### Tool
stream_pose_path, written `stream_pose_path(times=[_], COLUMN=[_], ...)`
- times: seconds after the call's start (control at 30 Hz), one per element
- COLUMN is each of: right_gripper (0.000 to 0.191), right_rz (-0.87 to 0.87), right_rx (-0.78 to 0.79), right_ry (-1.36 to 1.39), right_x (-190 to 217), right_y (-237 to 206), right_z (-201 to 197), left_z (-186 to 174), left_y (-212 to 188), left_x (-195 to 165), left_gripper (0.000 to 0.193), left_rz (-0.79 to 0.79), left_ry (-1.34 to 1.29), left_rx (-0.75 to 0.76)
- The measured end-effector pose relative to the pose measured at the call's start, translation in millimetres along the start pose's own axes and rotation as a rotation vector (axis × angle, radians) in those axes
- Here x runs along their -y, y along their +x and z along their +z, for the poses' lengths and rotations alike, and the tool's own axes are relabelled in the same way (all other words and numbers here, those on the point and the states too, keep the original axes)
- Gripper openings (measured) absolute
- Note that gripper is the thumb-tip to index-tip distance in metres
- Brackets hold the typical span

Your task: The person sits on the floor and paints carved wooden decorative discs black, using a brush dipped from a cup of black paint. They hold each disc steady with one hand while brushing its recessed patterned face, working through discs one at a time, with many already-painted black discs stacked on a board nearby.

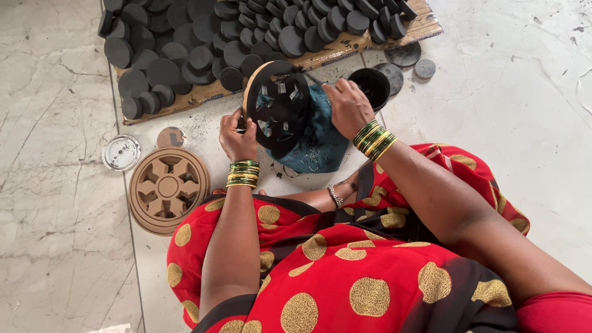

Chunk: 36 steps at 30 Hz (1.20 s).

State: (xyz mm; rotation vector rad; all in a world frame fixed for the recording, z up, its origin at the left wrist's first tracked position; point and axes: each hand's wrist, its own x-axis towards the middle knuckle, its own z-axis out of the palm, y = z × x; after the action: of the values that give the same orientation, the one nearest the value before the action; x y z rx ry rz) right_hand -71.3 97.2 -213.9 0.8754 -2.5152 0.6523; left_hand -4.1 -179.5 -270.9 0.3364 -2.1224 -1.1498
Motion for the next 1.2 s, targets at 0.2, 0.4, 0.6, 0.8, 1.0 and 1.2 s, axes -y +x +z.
stream_pose_path(times=[0.2, 0.4, 0.6, 0.8, 1.0, 1.2], right_gripper=[0.036, 0.042, 0.040, 0.036, 0.038, 0.035], right_rz=[-0.023, -0.296, -0.453, -0.374, -0.404, 0.045], right_rx=[0.007, 0.028, 0.014, 0.039, 0.025, 0.075], right_ry=[0.085, -0.257, -0.413, -0.475, -0.351, -0.060], right_x=[3.9, 16.9, 34.0, 35.4, 33.4, 14.8], right_y=[-4.8, -4.4, -9.7, -11.5, -13.5, -13.6], right_z=[2.8, 9.4, 9.9, 7.3, 12.0, 26.9], left_z=[1.9, 4.1, 7.7, 8.4, 7.6, 7.6], left_y=[-0.2, -6.3, -5.5, -7.5, -6.6, -9.0], left_x=[-0.4, -2.0, -4.1, 1.6, 2.9, 2.4], left_gripper=[0.035, 0.034, 0.033, 0.034, 0.034, 0.033], left_rz=[0.012, 0.002, 0.015, 0.024, 0.020, 0.022], left_ry=[0.009, 0.003, -0.010, 0.060, 0.042, 0.024], left_rx=[-0.005, 0.018, 0.031, 0.016, 0.016, 0.012])
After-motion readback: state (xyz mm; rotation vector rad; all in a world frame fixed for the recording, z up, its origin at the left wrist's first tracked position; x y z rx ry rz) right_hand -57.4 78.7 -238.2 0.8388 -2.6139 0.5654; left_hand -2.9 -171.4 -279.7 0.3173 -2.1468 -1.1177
